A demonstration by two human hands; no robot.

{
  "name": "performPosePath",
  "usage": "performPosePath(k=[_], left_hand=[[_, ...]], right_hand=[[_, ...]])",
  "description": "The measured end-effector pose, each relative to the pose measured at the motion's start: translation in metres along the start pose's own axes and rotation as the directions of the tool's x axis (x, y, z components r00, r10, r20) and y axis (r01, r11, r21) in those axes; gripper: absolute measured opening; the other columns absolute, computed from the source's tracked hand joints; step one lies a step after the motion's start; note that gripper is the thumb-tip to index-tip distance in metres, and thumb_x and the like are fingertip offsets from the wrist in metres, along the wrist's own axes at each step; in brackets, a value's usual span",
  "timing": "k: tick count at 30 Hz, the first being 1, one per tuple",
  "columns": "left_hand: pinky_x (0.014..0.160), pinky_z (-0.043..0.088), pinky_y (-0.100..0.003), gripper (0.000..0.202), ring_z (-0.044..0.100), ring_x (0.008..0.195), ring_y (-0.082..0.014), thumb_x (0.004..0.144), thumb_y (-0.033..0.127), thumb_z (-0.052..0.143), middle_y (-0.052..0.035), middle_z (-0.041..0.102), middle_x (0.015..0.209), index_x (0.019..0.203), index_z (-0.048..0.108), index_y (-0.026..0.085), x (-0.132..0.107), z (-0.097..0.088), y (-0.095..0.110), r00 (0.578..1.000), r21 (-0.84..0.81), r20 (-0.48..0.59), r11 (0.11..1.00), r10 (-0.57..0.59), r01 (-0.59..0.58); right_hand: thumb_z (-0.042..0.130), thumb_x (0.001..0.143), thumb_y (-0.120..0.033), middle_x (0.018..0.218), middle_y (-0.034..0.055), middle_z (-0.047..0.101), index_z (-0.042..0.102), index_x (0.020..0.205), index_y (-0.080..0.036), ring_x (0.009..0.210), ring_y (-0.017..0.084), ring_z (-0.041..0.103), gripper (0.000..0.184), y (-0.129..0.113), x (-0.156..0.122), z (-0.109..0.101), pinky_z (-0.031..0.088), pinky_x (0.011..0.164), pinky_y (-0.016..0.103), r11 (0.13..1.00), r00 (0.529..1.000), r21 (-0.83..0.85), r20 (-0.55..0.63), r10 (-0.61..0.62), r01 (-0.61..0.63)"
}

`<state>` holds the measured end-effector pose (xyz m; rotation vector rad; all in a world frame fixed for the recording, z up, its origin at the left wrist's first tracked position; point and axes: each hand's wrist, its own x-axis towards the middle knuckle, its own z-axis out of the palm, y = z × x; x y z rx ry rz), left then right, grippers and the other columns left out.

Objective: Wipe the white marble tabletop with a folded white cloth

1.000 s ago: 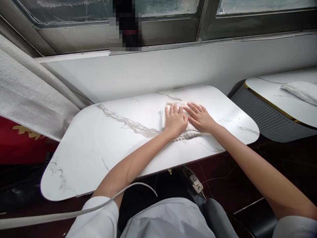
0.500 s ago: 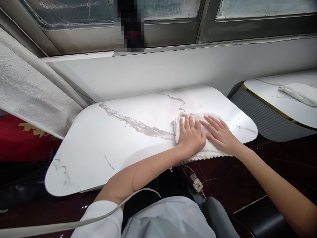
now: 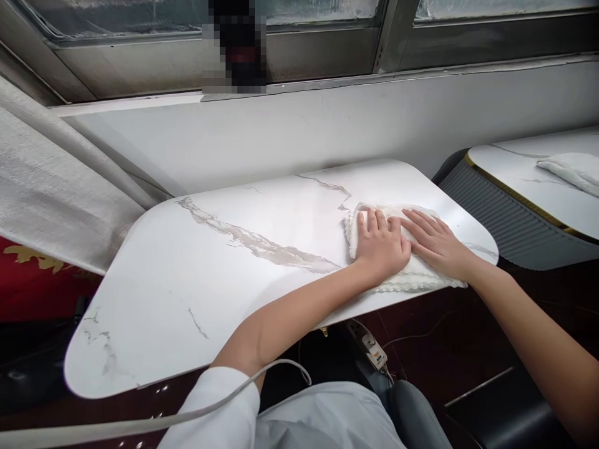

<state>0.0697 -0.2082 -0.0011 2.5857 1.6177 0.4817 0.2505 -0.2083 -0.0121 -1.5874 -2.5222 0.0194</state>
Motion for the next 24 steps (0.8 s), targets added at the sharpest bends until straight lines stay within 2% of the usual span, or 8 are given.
performPosePath(k=[5,9,18,24], left_hand=[[0.122,0.019,-0.053,0.051,0.031,0.147,-0.035,0.1,0.034,0.031,-0.0217,0.043,0.153,0.14,0.047,0.006,0.022,0.004,-0.009,0.999,0.013,-0.012,0.999,-0.031,0.031],[0.122,0.019,-0.052,0.05,0.032,0.147,-0.0336,0.1,0.033,0.032,-0.0202,0.044,0.153,0.14,0.048,0.008,0.043,0.005,-0.018,0.997,0.027,-0.018,0.997,-0.073,0.073],[0.123,0.019,-0.047,0.049,0.035,0.145,-0.0275,0.099,0.031,0.033,-0.0139,0.049,0.15,0.141,0.049,0.013,0.101,0.014,-0.05,0.989,0.019,-0.048,0.99,-0.14,0.141],[0.123,0.02,-0.046,0.047,0.038,0.143,-0.0272,0.098,0.027,0.034,-0.0134,0.051,0.148,0.139,0.051,0.013,0.134,0.019,-0.065,0.984,-0.016,-0.075,0.987,-0.159,0.158]], right_hand=[[0.018,0.101,-0.048,0.16,0.0034,0.037,0.036,0.153,-0.033,0.149,0.026,0.029,0.057,0.009,0.031,0.002,0.028,0.118,0.054,1.0,0.997,0.013,-0.073,0.014,-0.013],[0.023,0.1,-0.049,0.157,0.004,0.042,0.046,0.147,-0.031,0.147,0.026,0.033,0.055,0.018,0.058,0.004,0.029,0.117,0.052,0.999,0.993,0.043,-0.119,-0.005,0.01],[0.022,0.099,-0.046,0.158,0.0076,0.04,0.046,0.146,-0.027,0.147,0.028,0.033,0.056,0.028,0.122,0.004,0.027,0.117,0.055,0.997,0.995,0.056,-0.079,0.059,-0.055],[0.021,0.099,-0.046,0.16,0.0059,0.037,0.043,0.148,-0.029,0.148,0.028,0.03,0.056,0.04,0.155,0.003,0.024,0.118,0.055,0.994,0.995,0.061,-0.033,0.094,-0.092]])
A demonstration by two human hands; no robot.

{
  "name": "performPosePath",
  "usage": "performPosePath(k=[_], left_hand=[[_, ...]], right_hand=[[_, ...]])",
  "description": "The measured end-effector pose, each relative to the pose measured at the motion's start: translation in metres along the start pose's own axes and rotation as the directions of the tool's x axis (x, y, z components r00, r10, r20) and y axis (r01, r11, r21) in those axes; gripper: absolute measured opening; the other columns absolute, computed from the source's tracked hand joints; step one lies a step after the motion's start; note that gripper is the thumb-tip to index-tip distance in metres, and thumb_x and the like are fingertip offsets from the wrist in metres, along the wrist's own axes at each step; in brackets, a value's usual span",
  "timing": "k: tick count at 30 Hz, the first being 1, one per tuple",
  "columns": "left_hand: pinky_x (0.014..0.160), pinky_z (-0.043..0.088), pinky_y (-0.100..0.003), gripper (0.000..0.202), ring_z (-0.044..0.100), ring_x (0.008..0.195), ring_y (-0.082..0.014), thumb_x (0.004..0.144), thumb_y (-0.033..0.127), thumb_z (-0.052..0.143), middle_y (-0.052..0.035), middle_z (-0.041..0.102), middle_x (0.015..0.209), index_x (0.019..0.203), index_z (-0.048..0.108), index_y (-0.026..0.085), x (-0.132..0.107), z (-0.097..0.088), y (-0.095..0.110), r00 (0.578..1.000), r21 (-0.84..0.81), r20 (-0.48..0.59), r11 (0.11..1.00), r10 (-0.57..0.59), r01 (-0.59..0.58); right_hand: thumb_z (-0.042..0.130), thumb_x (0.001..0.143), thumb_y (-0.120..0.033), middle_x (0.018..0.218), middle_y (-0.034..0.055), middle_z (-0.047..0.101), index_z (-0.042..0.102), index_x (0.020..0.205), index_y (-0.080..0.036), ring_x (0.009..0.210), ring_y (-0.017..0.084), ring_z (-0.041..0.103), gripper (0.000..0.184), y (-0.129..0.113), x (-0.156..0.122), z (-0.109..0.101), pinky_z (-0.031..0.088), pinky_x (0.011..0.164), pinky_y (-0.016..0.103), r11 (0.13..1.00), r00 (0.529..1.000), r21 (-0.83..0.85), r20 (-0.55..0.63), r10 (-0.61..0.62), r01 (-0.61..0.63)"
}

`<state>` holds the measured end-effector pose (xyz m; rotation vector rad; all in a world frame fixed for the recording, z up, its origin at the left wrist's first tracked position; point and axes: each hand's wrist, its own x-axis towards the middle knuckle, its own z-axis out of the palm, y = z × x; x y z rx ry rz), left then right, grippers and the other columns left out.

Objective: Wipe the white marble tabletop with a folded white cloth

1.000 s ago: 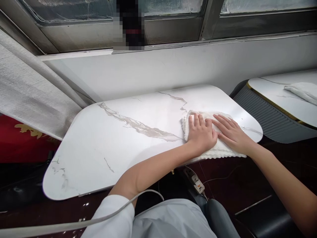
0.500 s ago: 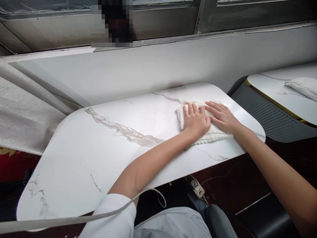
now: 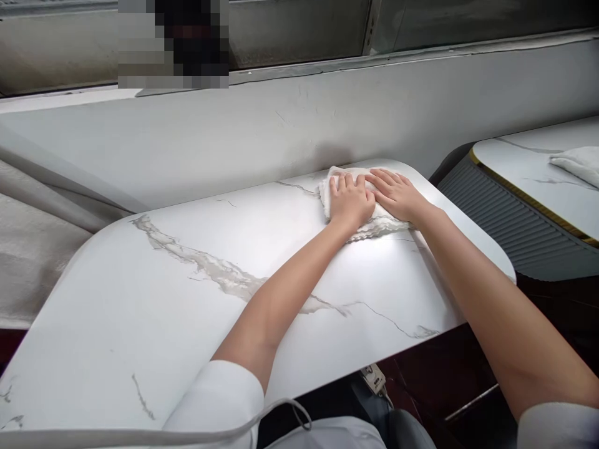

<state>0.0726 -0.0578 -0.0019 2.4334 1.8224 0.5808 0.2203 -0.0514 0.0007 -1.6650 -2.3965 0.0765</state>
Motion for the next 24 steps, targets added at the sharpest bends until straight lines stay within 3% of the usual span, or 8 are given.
performPosePath(k=[6,12,19,24], left_hand=[[0.123,0.019,-0.045,0.047,0.041,0.139,-0.0251,0.098,0.026,0.033,-0.0123,0.055,0.143,0.139,0.05,0.015,0.024,0.007,-0.007,1.0,0.001,-0.023,1.0,-0.02,0.02],[0.122,0.019,-0.045,0.044,0.044,0.135,-0.0252,0.098,0.023,0.032,-0.0114,0.057,0.137,0.138,0.05,0.017,0.041,0.013,-0.004,0.997,0.03,-0.036,0.997,-0.067,0.068],[0.122,0.017,-0.048,0.045,0.041,0.137,-0.0288,0.099,0.026,0.032,-0.0148,0.056,0.138,0.139,0.05,0.015,0.057,0.019,0.009,0.994,0.01,-0.019,0.995,-0.104,0.104],[0.122,0.017,-0.05,0.044,0.041,0.137,-0.0296,0.1,0.027,0.031,-0.0149,0.057,0.138,0.136,0.052,0.014,0.065,0.027,0.02,0.995,-0.002,-0.046,0.996,-0.093,0.093]], right_hand=[[0.03,0.094,-0.04,0.154,0.006,0.044,0.048,0.143,-0.028,0.144,0.031,0.035,0.053,0.01,0.033,0.003,0.029,0.115,0.057,0.998,1.0,0.06,0.003,0.021,-0.021],[0.031,0.093,-0.038,0.147,0.0056,0.053,0.052,0.139,-0.028,0.138,0.031,0.042,0.052,0.019,0.054,0.012,0.031,0.113,0.055,0.993,0.991,0.106,-0.117,0.064,-0.052],[0.019,0.099,-0.041,0.149,-0.0003,0.05,0.042,0.147,-0.036,0.138,0.028,0.044,0.054,0.042,0.067,0.009,0.036,0.112,0.051,1.0,0.998,0.028,-0.062,0.003,-0.001],[0.025,0.098,-0.042,0.152,0.0041,0.048,0.045,0.146,-0.029,0.139,0.029,0.042,0.053,0.055,0.065,0.001,0.035,0.113,0.05,0.997,0.997,0.048,-0.047,0.062,-0.06]])
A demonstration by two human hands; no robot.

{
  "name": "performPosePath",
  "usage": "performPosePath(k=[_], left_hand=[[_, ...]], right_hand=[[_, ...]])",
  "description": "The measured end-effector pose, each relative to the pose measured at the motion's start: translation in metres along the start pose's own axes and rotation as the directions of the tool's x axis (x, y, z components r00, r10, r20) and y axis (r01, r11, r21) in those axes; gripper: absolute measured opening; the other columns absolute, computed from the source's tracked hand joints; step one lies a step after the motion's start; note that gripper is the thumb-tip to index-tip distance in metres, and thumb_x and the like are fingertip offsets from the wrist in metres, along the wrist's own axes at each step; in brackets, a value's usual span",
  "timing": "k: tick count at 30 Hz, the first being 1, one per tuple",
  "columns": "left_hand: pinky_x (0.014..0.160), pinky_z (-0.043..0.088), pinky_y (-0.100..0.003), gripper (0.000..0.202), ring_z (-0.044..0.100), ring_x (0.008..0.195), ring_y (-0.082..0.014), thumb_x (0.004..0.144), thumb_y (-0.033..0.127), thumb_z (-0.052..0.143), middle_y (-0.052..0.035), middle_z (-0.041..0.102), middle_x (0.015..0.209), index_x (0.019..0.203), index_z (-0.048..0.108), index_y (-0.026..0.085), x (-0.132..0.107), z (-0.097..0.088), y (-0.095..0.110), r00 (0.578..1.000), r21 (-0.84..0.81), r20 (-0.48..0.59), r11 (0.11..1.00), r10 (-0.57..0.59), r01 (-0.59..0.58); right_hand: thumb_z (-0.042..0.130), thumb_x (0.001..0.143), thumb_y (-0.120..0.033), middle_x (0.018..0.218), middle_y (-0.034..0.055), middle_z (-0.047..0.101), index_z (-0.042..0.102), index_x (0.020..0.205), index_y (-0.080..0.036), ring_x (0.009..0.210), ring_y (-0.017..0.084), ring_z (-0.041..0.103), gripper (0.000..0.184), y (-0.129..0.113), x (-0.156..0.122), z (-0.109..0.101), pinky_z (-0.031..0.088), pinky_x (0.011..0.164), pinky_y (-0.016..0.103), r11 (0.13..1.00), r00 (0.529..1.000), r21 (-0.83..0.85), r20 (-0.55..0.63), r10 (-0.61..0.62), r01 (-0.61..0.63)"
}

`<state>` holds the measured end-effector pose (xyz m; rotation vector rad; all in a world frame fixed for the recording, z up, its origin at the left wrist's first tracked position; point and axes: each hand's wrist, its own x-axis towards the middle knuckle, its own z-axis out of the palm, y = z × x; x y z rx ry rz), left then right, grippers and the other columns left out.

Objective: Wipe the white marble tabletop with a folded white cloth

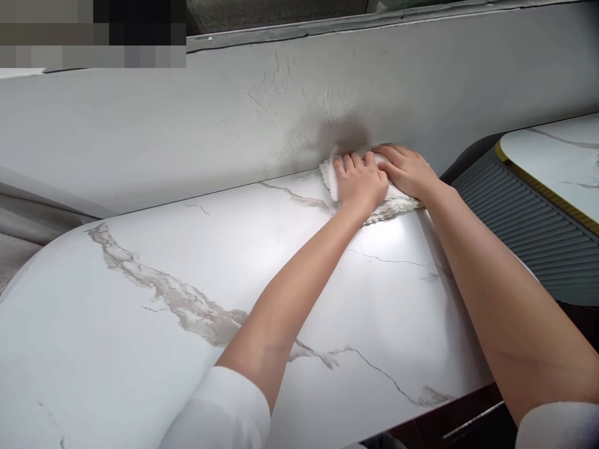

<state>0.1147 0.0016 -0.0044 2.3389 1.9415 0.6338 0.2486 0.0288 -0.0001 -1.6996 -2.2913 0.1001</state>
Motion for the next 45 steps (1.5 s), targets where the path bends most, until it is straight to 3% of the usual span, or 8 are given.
performPosePath(k=[4,8,11,18,32,42,45], left_hand=[[0.122,0.017,-0.05,0.044,0.039,0.139,-0.0297,0.1,0.028,0.031,-0.0148,0.055,0.141,0.136,0.052,0.014,0.002,0.005,0.012,1.0,-0.016,0.016,1.0,0.018,-0.018],[0.123,0.015,-0.05,0.046,0.034,0.144,-0.0297,0.1,0.029,0.031,-0.0144,0.049,0.149,0.138,0.051,0.012,-0.003,0.008,0.027,0.999,-0.013,0.027,0.999,0.031,-0.031],[0.124,0.015,-0.049,0.048,0.033,0.146,-0.03,0.1,0.03,0.032,-0.0168,0.047,0.151,0.139,0.05,0.009,-0.01,0.009,0.038,0.998,-0.007,0.024,0.999,0.051,-0.051],[0.123,0.017,-0.051,0.047,0.034,0.146,-0.0299,0.1,0.031,0.034,-0.0185,0.047,0.151,0.136,0.052,0.009,-0.035,0.005,0.054,0.996,0.0,0.012,0.996,0.093,-0.093],[0.123,0.018,-0.05,0.049,0.033,0.147,-0.0328,0.101,0.03,0.032,-0.0241,0.045,0.151,0.138,0.049,0.002,-0.112,-0.014,0.08,0.986,-0.018,0.039,0.987,0.163,-0.162],[0.122,0.022,-0.05,0.05,0.037,0.145,-0.0321,0.1,0.033,0.033,-0.0241,0.047,0.15,0.137,0.05,0.004,-0.161,-0.026,0.09,0.963,-0.009,0.027,0.963,0.269,-0.269],[0.122,0.023,-0.05,0.051,0.038,0.145,-0.0319,0.101,0.034,0.032,-0.0223,0.049,0.149,0.138,0.05,0.004,-0.173,-0.03,0.092,0.957,0.007,0.028,0.957,0.289,-0.289]], right_hand=[[0.032,0.097,-0.042,0.153,0.0067,0.047,0.047,0.145,-0.026,0.141,0.031,0.04,0.053,0.01,-0.008,-0.005,0.034,0.113,0.055,0.997,0.997,0.012,-0.023,0.079,-0.079],[0.033,0.097,-0.041,0.153,0.0059,0.046,0.047,0.144,-0.026,0.142,0.031,0.039,0.051,0.024,-0.018,-0.009,0.033,0.115,0.053,0.997,0.996,0.013,-0.036,0.079,-0.078],[0.03,0.099,-0.043,0.154,0.0084,0.045,0.046,0.144,-0.026,0.143,0.032,0.037,0.051,0.033,-0.029,-0.012,0.032,0.116,0.052,0.998,0.998,-0.006,-0.021,0.058,-0.058],[0.03,0.096,-0.049,0.154,0.0043,0.046,0.046,0.145,-0.033,0.143,0.032,0.038,0.054,0.04,-0.062,-0.014,0.036,0.112,0.059,0.995,0.992,-0.004,-0.073,0.103,-0.104],[0.025,0.096,-0.049,0.156,0.0077,0.043,0.04,0.149,-0.029,0.145,0.03,0.036,0.059,0.017,-0.154,-0.032,0.038,0.11,0.058,0.987,0.99,-0.091,-0.054,0.13,-0.135],[0.025,0.097,-0.053,0.156,0.002,0.043,0.034,0.151,-0.041,0.145,0.034,0.037,0.057,0.006,-0.225,-0.034,0.038,0.111,0.062,0.984,0.979,-0.064,-0.131,0.156,-0.165],[0.025,0.097,-0.053,0.157,0.0045,0.041,0.033,0.152,-0.039,0.146,0.035,0.035,0.058,0.0,-0.24,-0.036,0.035,0.113,0.062,0.981,0.977,-0.058,-0.12,0.177,-0.185]])
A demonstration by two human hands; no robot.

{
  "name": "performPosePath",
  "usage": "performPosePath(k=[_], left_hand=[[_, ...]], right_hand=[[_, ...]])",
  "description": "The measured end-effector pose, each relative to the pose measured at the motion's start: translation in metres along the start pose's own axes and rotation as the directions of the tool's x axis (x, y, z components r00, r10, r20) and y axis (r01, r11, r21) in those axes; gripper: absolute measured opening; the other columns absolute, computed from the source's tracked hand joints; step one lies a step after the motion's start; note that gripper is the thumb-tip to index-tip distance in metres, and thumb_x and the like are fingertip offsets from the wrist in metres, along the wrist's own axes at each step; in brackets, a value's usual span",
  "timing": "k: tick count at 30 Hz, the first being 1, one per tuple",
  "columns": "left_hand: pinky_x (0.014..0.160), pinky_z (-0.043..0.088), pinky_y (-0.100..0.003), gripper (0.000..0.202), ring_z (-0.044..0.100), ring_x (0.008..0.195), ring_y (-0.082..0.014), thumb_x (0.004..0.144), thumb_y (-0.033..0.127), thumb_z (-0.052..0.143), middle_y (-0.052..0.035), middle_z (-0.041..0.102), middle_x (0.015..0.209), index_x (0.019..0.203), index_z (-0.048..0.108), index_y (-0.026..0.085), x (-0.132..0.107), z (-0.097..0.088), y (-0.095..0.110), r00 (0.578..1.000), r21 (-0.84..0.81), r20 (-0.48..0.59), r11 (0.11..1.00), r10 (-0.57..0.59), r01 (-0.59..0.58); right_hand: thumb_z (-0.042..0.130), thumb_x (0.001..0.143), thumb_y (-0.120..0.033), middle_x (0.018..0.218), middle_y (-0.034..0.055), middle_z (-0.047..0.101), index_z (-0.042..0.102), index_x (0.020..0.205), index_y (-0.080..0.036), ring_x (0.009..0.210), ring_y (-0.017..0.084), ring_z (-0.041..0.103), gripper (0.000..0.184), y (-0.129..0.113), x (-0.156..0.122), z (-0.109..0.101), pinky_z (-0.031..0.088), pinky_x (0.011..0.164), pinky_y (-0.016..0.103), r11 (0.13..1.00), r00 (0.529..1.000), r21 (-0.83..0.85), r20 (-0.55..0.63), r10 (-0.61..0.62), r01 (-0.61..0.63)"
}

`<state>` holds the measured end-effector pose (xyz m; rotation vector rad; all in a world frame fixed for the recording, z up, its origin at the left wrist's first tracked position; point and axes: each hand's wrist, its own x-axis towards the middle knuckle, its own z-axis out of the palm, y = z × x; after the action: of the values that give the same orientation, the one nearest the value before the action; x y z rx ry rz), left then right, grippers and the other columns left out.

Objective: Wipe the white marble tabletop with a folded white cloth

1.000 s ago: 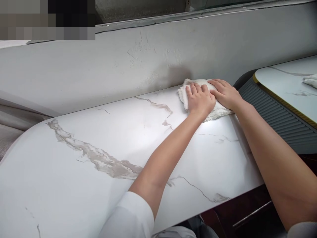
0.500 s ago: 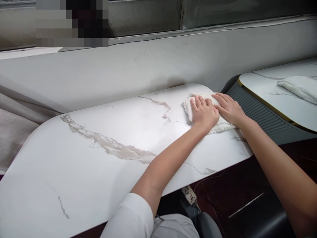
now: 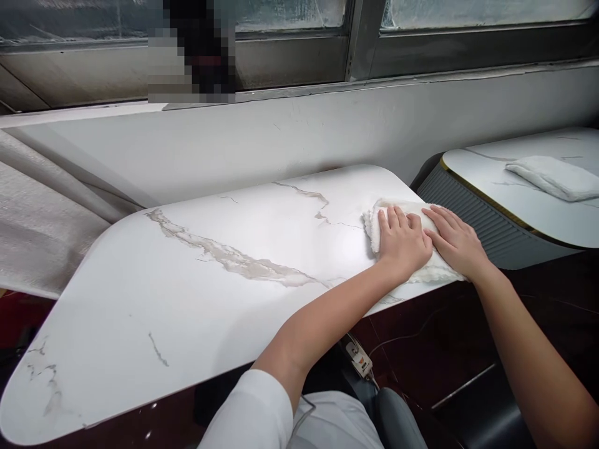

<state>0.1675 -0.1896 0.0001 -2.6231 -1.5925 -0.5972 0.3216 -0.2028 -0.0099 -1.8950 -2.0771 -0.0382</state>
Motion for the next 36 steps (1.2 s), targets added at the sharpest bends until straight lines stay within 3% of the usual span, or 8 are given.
performPosePath(k=[7,13,17,21,26,36], left_hand=[[0.122,0.024,-0.051,0.053,0.037,0.145,-0.0323,0.101,0.035,0.03,-0.0212,0.047,0.151,0.14,0.05,0.006,-0.02,-0.009,0.01,0.999,0.017,0.048,1.0,0.007,-0.008],[0.121,0.025,-0.053,0.055,0.037,0.145,-0.0351,0.1,0.036,0.033,-0.0238,0.047,0.15,0.14,0.051,0.003,-0.042,-0.013,0.014,0.998,-0.01,0.051,0.999,0.039,-0.038],[0.12,0.027,-0.054,0.054,0.039,0.144,-0.0345,0.1,0.037,0.031,-0.0211,0.05,0.149,0.139,0.051,0.006,-0.044,-0.013,0.012,0.997,0.021,0.044,0.998,0.062,-0.063],[0.12,0.025,-0.055,0.053,0.038,0.144,-0.0356,0.1,0.036,0.032,-0.0225,0.049,0.149,0.138,0.051,0.005,-0.039,-0.013,0.007,0.995,0.009,0.051,0.996,0.084,-0.084],[0.12,0.025,-0.054,0.052,0.038,0.144,-0.0351,0.1,0.036,0.032,-0.023,0.049,0.149,0.138,0.051,0.005,-0.029,-0.01,0.002,0.996,-0.004,0.048,0.997,0.082,-0.081],[0.12,0.025,-0.051,0.049,0.04,0.143,-0.0333,0.099,0.034,0.035,-0.023,0.049,0.148,0.136,0.052,0.006,0.025,0.007,-0.022,1.0,-0.006,0.005,1.0,-0.023,0.023]], right_hand=[[0.019,0.096,-0.057,0.159,0.0092,0.036,0.036,0.15,-0.035,0.149,0.029,0.029,0.061,-0.009,-0.02,-0.009,0.027,0.12,0.055,0.997,0.995,-0.018,0.063,0.071,-0.07],[0.014,0.093,-0.061,0.165,0.006,0.023,0.026,0.156,-0.038,0.152,0.03,0.018,0.067,-0.002,-0.033,-0.01,0.028,0.114,0.066,0.992,0.967,-0.067,0.226,0.121,-0.109],[0.01,0.094,-0.062,0.167,0.002,0.012,0.021,0.158,-0.035,0.154,0.026,0.007,0.071,-0.006,-0.034,-0.013,0.015,0.119,0.066,0.981,0.936,-0.097,0.295,0.19,-0.168],[0.005,0.094,-0.059,0.168,0.0053,0.006,0.021,0.16,-0.023,0.154,0.026,-0.002,0.077,-0.025,-0.029,-0.02,0.006,0.119,0.064,0.966,0.905,-0.112,0.339,0.257,-0.232],[0.007,0.094,-0.057,0.168,0.0029,0.005,0.022,0.16,-0.022,0.155,0.024,-0.002,0.075,-0.036,-0.016,-0.024,0.008,0.121,0.06,0.954,0.884,-0.11,0.361,0.299,-0.278],[0.018,0.097,-0.058,0.165,0.0032,0.023,0.036,0.153,-0.031,0.153,0.03,0.015,0.065,-0.006,0.053,0.007,0.023,0.121,0.059,0.991,0.968,-0.004,0.213,0.131,-0.133]])
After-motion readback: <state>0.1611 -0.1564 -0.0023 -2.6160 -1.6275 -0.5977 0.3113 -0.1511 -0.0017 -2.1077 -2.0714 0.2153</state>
